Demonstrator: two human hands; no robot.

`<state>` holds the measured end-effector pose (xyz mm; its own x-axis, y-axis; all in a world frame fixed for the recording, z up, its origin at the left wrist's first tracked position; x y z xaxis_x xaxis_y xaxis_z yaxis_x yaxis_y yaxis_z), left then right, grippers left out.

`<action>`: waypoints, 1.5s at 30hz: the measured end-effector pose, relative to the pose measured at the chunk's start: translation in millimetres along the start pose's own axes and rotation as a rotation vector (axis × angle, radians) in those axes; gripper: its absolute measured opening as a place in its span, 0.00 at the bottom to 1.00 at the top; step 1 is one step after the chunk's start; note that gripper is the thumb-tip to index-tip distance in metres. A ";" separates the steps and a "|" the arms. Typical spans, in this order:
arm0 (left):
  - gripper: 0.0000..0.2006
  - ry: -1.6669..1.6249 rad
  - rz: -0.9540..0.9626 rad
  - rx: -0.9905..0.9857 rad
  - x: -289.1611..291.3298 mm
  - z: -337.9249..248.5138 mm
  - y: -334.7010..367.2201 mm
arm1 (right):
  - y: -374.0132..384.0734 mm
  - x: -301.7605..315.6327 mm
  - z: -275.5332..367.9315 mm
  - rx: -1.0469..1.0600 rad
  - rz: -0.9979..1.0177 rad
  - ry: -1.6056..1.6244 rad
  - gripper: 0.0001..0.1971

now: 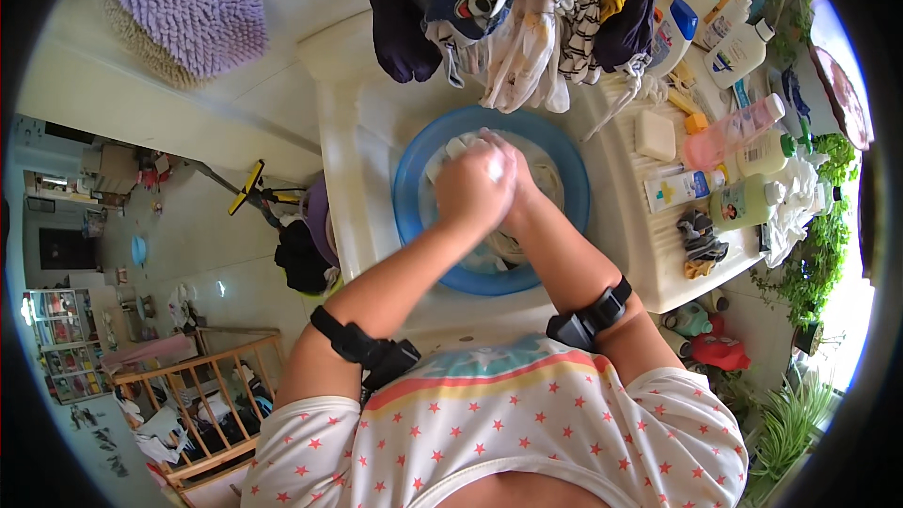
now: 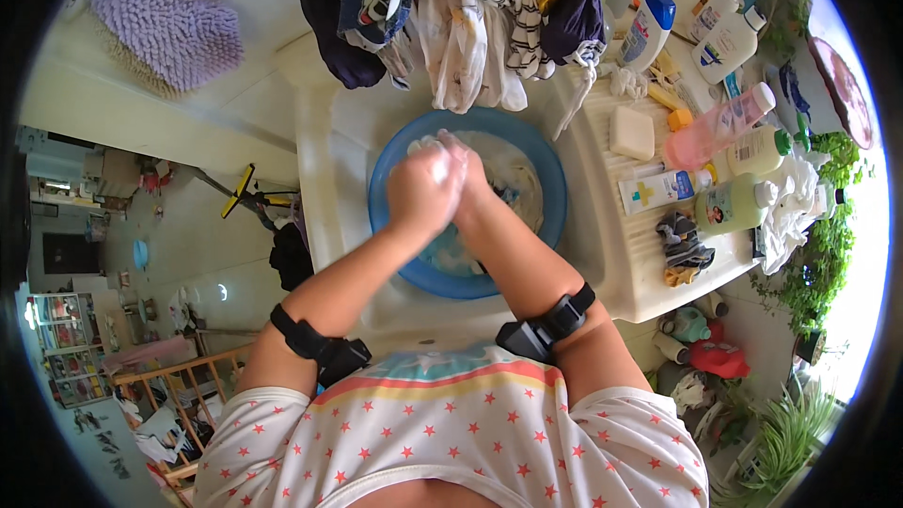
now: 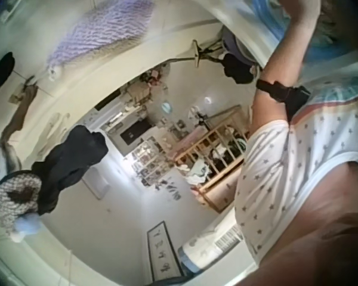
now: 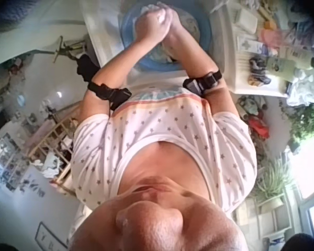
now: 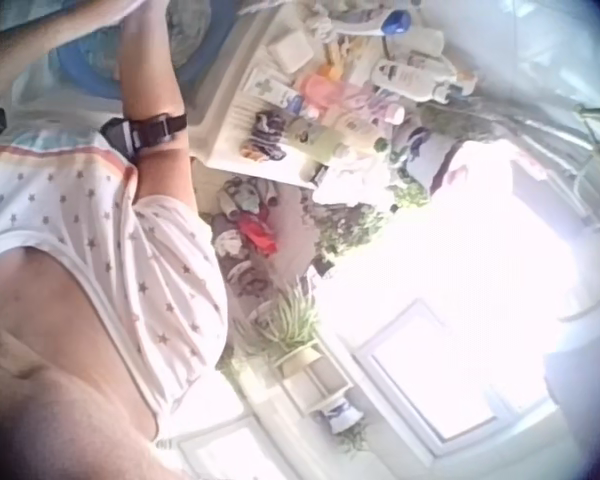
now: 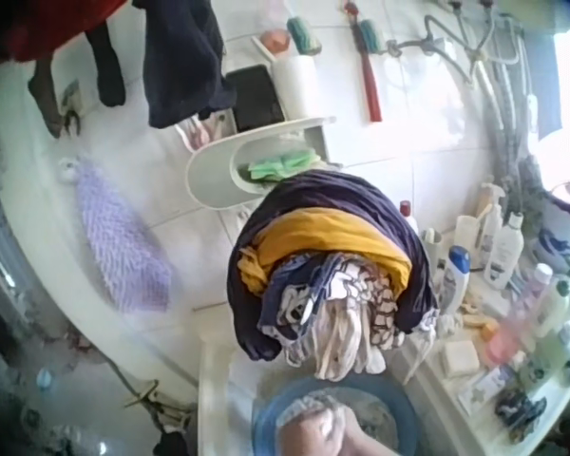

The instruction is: Hand washing a baby garment in a basin with liquid soap.

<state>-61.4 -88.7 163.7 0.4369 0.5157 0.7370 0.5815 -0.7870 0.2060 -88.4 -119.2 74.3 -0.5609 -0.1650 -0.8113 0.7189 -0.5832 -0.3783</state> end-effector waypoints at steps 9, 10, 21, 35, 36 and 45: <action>0.11 -0.138 -0.092 -0.082 2.7 -10.6 3.0 | 14.5 10.9 -2.2 -0.109 0.508 0.432 0.16; 0.11 -0.141 -0.088 -0.084 0.6 -8.9 4.0 | 9.4 24.1 9.0 0.430 0.491 -0.052 0.16; 0.09 -0.015 -0.095 0.006 -0.2 17.1 9.0 | 4.8 7.2 -16.9 -0.202 0.051 0.239 0.17; 0.13 -0.004 -0.149 0.012 13.9 27.4 12.6 | -7.4 -18.6 -8.3 -0.163 -0.083 0.061 0.14; 0.13 -0.005 -0.143 0.011 12.5 24.2 10.5 | -7.5 -35.9 -5.7 -0.277 0.404 0.358 0.15; 0.18 -0.665 0.203 0.283 25.3 74.2 31.5 | -13.4 -29.1 4.5 -0.268 0.171 0.180 0.19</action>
<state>18.8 -75.4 141.1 0.8248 0.5358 0.1803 0.5601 -0.8179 -0.1318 -83.5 -110.1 105.0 -0.3587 -0.0854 -0.9295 0.8917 -0.3260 -0.3141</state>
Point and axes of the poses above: each hand's wrist, its own y-axis towards the middle knuckle, its own x-axis out of the back of the hand, z = x × y, the point moved 7 cm from there along y, towards the middle knuckle, and after that the axes turned 5 degrees about x, right-handed, at the moved point
